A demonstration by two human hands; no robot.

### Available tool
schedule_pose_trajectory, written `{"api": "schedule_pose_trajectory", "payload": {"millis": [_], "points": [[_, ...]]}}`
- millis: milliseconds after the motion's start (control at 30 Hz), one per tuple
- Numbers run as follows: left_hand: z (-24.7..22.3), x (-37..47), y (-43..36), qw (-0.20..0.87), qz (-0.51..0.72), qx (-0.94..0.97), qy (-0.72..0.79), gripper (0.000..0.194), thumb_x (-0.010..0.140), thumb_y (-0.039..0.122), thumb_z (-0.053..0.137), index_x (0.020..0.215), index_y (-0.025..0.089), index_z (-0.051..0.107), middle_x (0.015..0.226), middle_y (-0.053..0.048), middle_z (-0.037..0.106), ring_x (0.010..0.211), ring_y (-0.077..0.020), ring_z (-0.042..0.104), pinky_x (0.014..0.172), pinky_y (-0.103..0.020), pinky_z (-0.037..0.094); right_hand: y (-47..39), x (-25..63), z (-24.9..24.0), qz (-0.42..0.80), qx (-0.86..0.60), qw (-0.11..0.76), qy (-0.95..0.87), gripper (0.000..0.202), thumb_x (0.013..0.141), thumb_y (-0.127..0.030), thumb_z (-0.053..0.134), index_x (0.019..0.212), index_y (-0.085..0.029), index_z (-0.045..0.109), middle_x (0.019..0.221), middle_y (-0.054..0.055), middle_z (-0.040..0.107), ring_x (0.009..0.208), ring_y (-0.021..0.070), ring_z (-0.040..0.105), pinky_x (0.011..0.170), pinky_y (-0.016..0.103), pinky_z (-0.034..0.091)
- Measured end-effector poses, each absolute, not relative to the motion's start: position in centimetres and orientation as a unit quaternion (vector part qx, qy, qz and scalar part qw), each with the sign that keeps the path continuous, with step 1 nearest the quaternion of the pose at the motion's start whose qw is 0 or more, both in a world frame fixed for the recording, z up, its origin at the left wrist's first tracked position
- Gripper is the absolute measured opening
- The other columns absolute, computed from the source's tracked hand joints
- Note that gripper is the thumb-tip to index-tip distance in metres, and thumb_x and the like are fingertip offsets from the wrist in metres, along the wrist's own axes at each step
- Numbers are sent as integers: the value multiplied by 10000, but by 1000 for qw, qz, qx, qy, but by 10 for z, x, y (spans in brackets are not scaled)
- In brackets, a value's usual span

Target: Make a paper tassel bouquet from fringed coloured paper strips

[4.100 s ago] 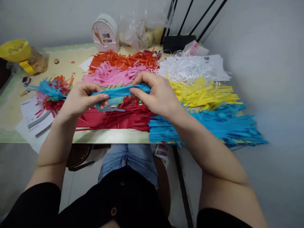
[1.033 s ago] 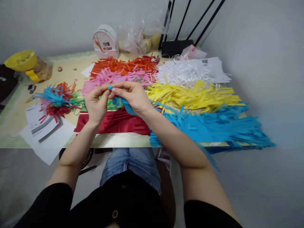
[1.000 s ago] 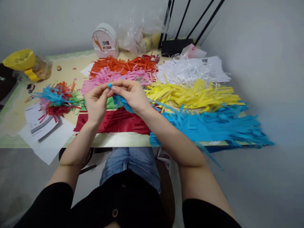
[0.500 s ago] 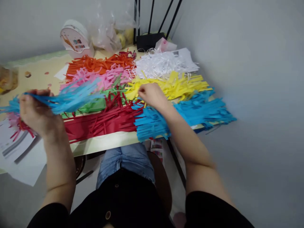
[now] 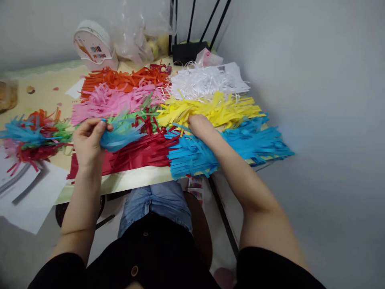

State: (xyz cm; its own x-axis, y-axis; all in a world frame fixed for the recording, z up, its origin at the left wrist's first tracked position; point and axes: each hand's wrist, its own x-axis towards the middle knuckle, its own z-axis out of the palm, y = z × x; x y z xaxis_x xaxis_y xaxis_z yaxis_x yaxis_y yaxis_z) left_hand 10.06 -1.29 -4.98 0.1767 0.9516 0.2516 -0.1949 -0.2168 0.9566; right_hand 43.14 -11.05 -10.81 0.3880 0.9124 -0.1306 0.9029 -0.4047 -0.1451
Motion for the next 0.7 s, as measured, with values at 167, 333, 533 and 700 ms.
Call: {"api": "schedule_pose_trajectory", "payload": {"millis": [167, 333, 533, 700], "points": [[-50, 97, -21, 519, 516, 584, 350, 372, 720, 503, 956, 871, 196, 809, 771, -36, 795, 750, -166, 769, 754, -263, 605, -126, 416, -78, 18, -830, 158, -534, 225, 965, -214, 618, 1122, -122, 750, 1046, 210, 814, 987, 316, 757, 918, 397, 547], [-41, 103, -32, 499, 503, 623, 331, 340, 752, 526, 937, 848, 213, 845, 825, -48, 816, 766, -163, 750, 787, -278, 592, -118, 328, -30, 143, -606, 481, -617, 182, 942, -347, 696, 1047, -223, 779, 915, 39, 797, 751, 179, 722, 753, 321, 588], [-44, 94, -30, 492, 510, 617, 342, 349, 751, 532, 938, 850, 216, 828, 801, -44, 805, 762, -170, 749, 779, -290, 593, -66, 326, -42, 179, -640, 441, -603, 139, 849, -194, 703, 965, -183, 779, 875, 54, 800, 762, 194, 734, 800, 338, 592], [-46, 74, -17, 484, 537, 600, 342, 350, 736, 510, 957, 833, 208, 808, 761, -24, 786, 732, -150, 744, 746, -264, 590, -52, 384, -73, 171, -765, 287, -551, 106, 846, -143, 702, 915, -136, 783, 783, 57, 794, 730, 211, 748, 819, 344, 563]]}}
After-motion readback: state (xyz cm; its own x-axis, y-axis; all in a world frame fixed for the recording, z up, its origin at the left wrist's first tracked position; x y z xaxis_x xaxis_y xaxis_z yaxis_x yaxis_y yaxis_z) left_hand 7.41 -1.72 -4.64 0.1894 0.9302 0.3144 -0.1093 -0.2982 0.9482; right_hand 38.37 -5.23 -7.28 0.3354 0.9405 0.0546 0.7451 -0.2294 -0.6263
